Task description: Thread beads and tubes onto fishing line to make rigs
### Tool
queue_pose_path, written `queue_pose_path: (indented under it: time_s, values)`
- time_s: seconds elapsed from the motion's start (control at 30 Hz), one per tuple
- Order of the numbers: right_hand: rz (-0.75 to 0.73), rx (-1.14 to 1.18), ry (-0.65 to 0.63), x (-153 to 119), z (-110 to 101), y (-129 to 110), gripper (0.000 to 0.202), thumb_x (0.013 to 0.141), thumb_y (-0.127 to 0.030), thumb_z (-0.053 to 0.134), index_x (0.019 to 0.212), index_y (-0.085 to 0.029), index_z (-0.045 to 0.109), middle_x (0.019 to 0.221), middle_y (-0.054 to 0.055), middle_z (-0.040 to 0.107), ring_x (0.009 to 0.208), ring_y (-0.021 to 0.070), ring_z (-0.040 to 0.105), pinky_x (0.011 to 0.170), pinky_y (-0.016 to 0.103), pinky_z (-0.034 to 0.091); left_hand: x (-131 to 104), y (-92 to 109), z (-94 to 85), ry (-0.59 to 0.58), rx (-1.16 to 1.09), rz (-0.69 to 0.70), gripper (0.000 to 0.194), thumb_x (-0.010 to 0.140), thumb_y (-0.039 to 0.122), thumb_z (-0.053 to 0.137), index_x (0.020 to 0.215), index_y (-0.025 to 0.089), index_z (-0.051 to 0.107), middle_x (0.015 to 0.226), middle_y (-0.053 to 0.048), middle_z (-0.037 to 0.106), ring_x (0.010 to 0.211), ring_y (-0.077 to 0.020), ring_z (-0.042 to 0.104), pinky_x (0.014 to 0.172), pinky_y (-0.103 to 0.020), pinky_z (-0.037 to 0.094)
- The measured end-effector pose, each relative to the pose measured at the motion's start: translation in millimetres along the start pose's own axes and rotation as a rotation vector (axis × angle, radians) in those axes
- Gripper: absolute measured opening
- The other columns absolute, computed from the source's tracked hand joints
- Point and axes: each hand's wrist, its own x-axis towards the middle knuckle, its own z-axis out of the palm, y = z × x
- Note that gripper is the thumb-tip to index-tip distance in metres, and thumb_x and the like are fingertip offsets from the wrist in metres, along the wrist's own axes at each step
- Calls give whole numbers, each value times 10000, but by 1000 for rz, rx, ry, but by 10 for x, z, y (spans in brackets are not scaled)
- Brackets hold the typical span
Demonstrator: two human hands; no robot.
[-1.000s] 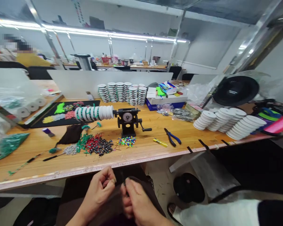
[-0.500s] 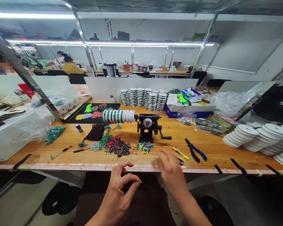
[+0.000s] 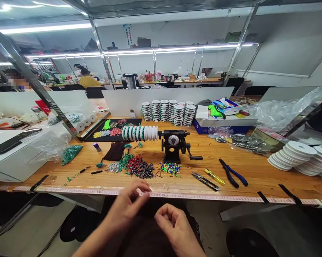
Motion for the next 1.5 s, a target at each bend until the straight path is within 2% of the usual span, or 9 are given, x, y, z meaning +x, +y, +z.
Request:
queue_pose_path:
  time_s: [0.13,0.27,0.53,0.77,0.93,1.03,1.13,1.3,1.5]
  values:
    - [-9,15,90,-22,47,53,562,801,-744,642,763,-188,566,648,-31,415,586,133,335,550,247,278,589,-574,-620,227,332,-219,156,936,227,541,878,155,666,950,-89,665,913,-228,635,848,-370,503]
    - [-11,15,61,12,77,126,589,794,-773,621,751,-190,550,615,-48,365,561,123,299,541,252,250,1003,-1007,-1006,199,553,-402,116,922,254,647,905,140,658,995,-56,671,961,-223,634,896,-441,503]
    - [-40,-40,29,59,32,233,563,825,-737,603,740,-183,554,632,-32,398,596,137,341,566,262,270,1092,-1123,-1053,158,597,-571,210,941,336,638,1032,148,665,1072,-70,677,981,-229,652,875,-441,534]
    - [-66,-87,47,56,40,247,552,844,-721,589,743,-179,567,597,-51,346,569,129,304,545,256,259,1038,-1071,-1176,359,250,-550,169,948,302,632,988,139,649,977,-45,665,860,-191,649,776,-376,550]
    - [-91,-100,137,43,88,253,561,858,-728,570,779,-173,598,605,-54,323,564,128,296,535,253,249,723,-937,-1063,497,-229,-429,324,968,462,539,840,164,552,719,31,531,568,-108,503,535,-247,440]
    - [-115,-117,121,42,122,233,525,877,-694,577,768,-181,600,620,-34,393,581,142,357,553,258,303,501,-739,-1003,469,-485,-368,540,773,699,628,713,201,428,631,72,406,493,-69,369,459,-198,320]
    - [-199,-162,72,58,157,117,440,928,-606,570,788,-192,617,719,19,551,672,181,484,637,275,392,301,-453,-863,343,-664,-340,652,590,759,731,690,202,407,601,92,363,478,-45,301,444,-167,264]
    - [-292,-62,49,119,211,-186,306,978,-471,583,863,-194,645,1111,99,671,931,231,607,812,301,456,-63,-19,-188,-35,-806,-362,568,724,688,724,658,165,513,520,58,455,428,-42,330,411,-170,241]
    - [-312,-78,113,169,166,-271,226,961,-365,618,847,-177,669,776,30,682,730,177,627,706,263,468,-349,112,366,-332,-960,-454,538,677,641,800,781,139,636,618,6,612,483,-69,504,458,-172,364]
